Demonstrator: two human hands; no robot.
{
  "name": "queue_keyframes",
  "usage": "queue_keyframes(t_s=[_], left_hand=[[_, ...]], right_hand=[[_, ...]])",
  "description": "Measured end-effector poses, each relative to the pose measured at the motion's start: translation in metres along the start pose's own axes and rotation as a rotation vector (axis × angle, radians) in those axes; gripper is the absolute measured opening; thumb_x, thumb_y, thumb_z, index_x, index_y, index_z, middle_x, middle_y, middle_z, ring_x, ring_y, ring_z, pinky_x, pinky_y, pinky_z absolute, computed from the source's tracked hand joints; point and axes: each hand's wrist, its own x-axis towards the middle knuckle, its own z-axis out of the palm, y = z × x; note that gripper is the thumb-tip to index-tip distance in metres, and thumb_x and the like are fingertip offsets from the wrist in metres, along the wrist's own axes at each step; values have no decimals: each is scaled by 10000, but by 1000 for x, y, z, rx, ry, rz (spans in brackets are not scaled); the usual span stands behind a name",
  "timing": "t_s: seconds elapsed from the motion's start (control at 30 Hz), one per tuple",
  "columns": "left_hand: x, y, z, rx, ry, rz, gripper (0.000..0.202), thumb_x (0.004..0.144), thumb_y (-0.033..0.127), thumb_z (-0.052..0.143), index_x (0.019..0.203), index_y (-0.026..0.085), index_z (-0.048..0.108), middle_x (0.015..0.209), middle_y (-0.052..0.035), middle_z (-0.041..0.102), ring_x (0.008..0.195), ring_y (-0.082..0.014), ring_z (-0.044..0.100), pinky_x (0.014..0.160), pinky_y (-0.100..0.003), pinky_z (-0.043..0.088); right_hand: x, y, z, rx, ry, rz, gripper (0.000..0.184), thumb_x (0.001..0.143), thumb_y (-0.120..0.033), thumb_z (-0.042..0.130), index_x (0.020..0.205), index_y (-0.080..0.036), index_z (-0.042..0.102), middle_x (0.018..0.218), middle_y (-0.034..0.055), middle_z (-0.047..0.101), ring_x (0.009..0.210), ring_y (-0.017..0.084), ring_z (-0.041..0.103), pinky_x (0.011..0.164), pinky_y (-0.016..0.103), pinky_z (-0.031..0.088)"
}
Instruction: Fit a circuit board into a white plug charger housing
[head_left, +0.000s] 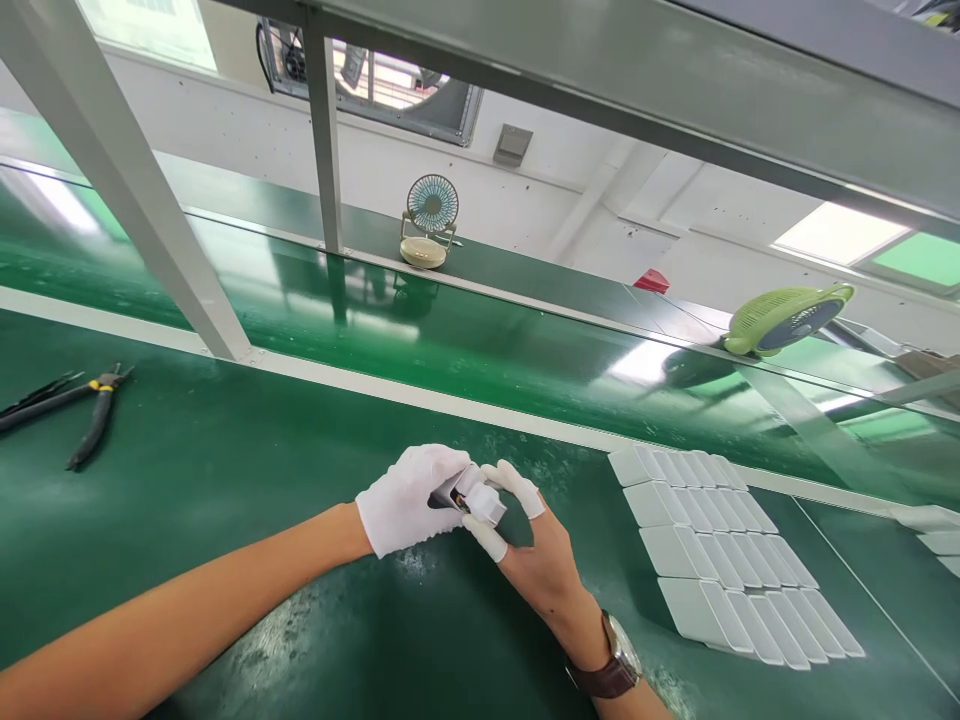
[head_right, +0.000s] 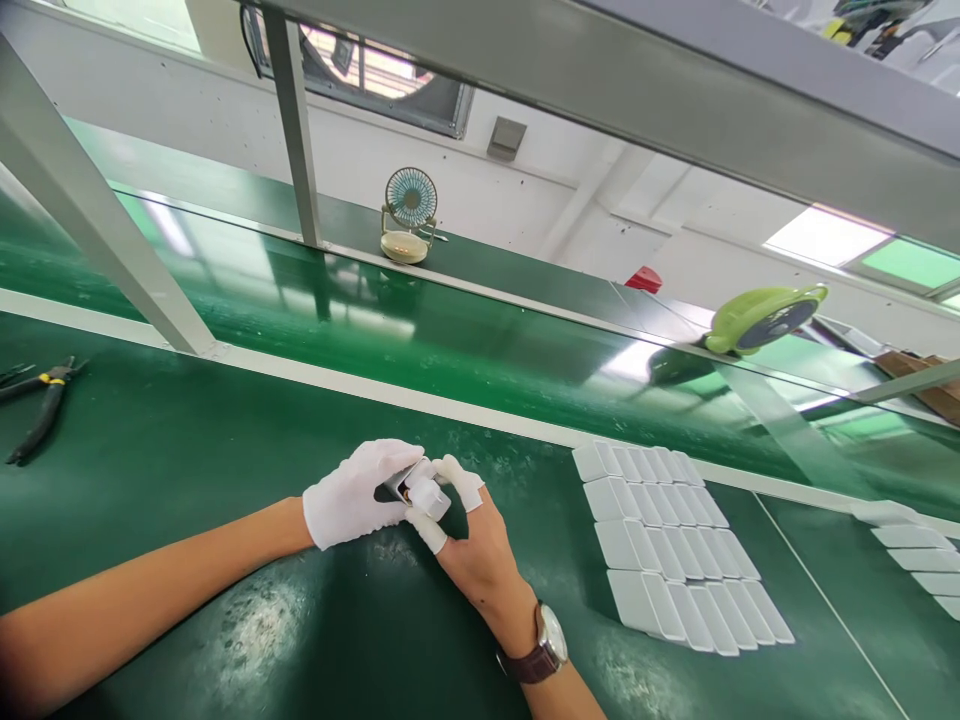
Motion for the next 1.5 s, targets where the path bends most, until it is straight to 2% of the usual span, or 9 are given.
queue_keyframes(t_s=[0.2, 0.33, 0.63, 0.83, 1.0, 1.1, 1.23, 1.4, 1.5], left_hand=[[5, 6, -2, -244, 15, -125, 191, 887, 238, 576, 1046, 213, 679, 1029, -63, 742, 948, -211, 717, 870, -366, 596], [5, 9, -8, -356, -43, -312, 349, 828, 316, 676, 1161, 213, 649, 1113, -53, 741, 990, -222, 719, 904, -374, 601], [6, 1, -14, -399, -89, -438, 380, 915, 387, 579, 1257, 226, 613, 1140, -43, 743, 1048, -223, 709, 935, -365, 589], [5, 3, -12, -398, -91, -445, 423, 889, 414, 616, 1274, 240, 608, 1152, -41, 728, 1058, -229, 698, 939, -378, 583], [3, -2, -14, -467, -40, -454, 761, 747, 487, 777, 1403, 223, 497, 1210, -86, 691, 1108, -266, 663, 1015, -444, 530], [2, -9, -17, -622, 71, -352, 824, 810, 664, 663, 1444, 188, 441, 1312, -166, 631, 1211, -314, 610, 1055, -487, 482], [1, -14, -20, -643, 177, -307, 752, 905, 730, 460, 1462, 227, 412, 1361, -161, 598, 1264, -307, 575, 1073, -500, 453], [0, -7, -22, -591, 124, -303, 842, 814, 771, 572, 1438, 221, 442, 1349, -160, 601, 1239, -328, 581, 1080, -521, 439], [0, -3, -20, -569, 80, -404, 765, 813, 651, 681, 1414, 230, 466, 1326, -137, 611, 1207, -304, 600, 1080, -508, 449]], right_hand=[[4, 7, -5, 45, 17, -48, 401, 971, -250, 591, 1371, -257, 567, 1163, 98, 700, 1067, 234, 698, 942, 414, 603], [4, 9, 3, 19, -7, -120, 444, 949, -167, 596, 1369, -310, 593, 1321, 101, 630, 1173, 241, 662, 1003, 414, 583], [3, 18, 6, 0, -83, -179, 478, 959, -128, 578, 1392, -329, 572, 1397, 106, 588, 1186, 229, 662, 988, 390, 596], [6, 19, 10, -51, -118, -195, 482, 955, -155, 596, 1401, -335, 565, 1373, 90, 614, 1156, 233, 680, 953, 366, 612], [11, 11, 15, 7, -71, -206, 413, 973, -161, 567, 1342, -341, 610, 1285, 76, 640, 1036, 180, 710, 908, 326, 624], [23, 2, 10, 27, 43, -250, 455, 947, -121, 592, 1336, -358, 601, 1256, 60, 645, 1037, 175, 702, 890, 328, 625], [34, -6, 9, 60, 199, -275, 505, 904, -77, 627, 1320, -363, 602, 1254, 54, 638, 1051, 184, 691, 888, 332, 617], [25, 3, 27, 103, -57, -224, 397, 956, -120, 547, 1294, -315, 620, 1163, 73, 657, 1062, 190, 686, 914, 348, 611], [18, 10, 33, 83, -79, -206, 388, 974, -145, 546, 1321, -310, 601, 1204, 90, 641, 1108, 205, 670, 955, 379, 598]])
